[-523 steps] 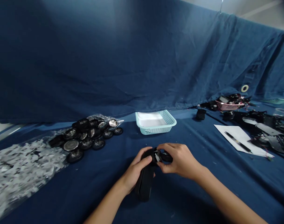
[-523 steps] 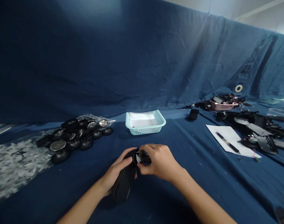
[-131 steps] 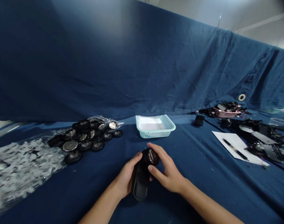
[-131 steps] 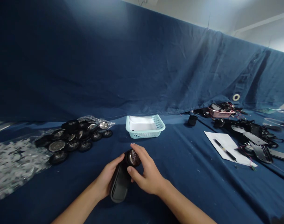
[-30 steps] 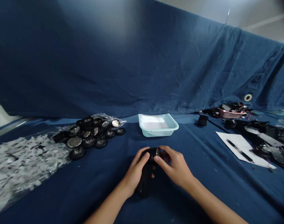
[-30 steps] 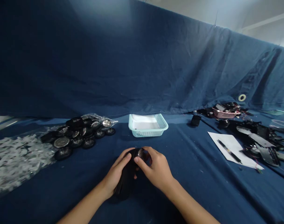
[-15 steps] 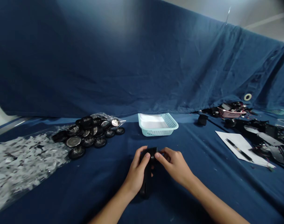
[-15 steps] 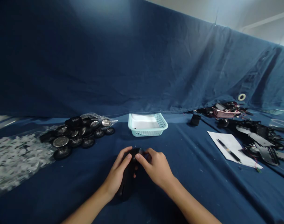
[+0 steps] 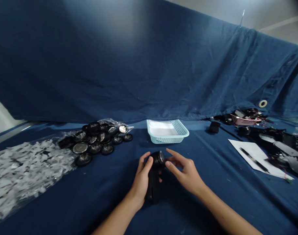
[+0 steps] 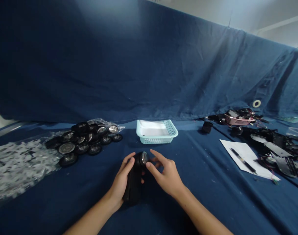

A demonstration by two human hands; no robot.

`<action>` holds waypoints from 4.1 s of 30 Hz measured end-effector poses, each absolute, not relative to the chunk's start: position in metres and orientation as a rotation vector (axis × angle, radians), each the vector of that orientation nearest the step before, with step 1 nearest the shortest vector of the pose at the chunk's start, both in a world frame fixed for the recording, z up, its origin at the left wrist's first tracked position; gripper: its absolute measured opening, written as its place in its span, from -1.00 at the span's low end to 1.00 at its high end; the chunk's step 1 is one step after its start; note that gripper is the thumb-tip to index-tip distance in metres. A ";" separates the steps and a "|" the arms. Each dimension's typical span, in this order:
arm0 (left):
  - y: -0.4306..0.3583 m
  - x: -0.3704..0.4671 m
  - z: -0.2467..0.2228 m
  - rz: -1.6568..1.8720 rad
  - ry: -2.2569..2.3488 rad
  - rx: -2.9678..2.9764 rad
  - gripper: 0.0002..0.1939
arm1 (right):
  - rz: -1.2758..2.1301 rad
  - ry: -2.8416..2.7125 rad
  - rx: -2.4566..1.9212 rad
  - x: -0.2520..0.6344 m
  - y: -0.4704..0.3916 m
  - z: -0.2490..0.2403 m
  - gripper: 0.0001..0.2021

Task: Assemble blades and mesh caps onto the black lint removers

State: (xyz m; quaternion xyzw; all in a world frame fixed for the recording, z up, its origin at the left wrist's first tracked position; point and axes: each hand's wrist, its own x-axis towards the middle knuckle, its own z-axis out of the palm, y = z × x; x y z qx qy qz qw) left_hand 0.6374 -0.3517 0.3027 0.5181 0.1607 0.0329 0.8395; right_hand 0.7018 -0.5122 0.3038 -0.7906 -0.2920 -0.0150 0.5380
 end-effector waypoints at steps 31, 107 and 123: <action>-0.346 0.639 0.306 -0.153 0.188 1.219 -0.56 | -0.135 -0.797 -1.954 0.704 -0.514 0.311 -0.40; -0.344 0.638 0.300 0.014 0.036 1.137 -0.63 | -0.166 -0.792 -1.962 0.687 -0.513 0.319 -0.36; -0.345 0.626 0.311 0.462 0.331 2.127 -0.51 | 0.882 -0.247 -0.956 0.674 -0.493 0.308 -0.49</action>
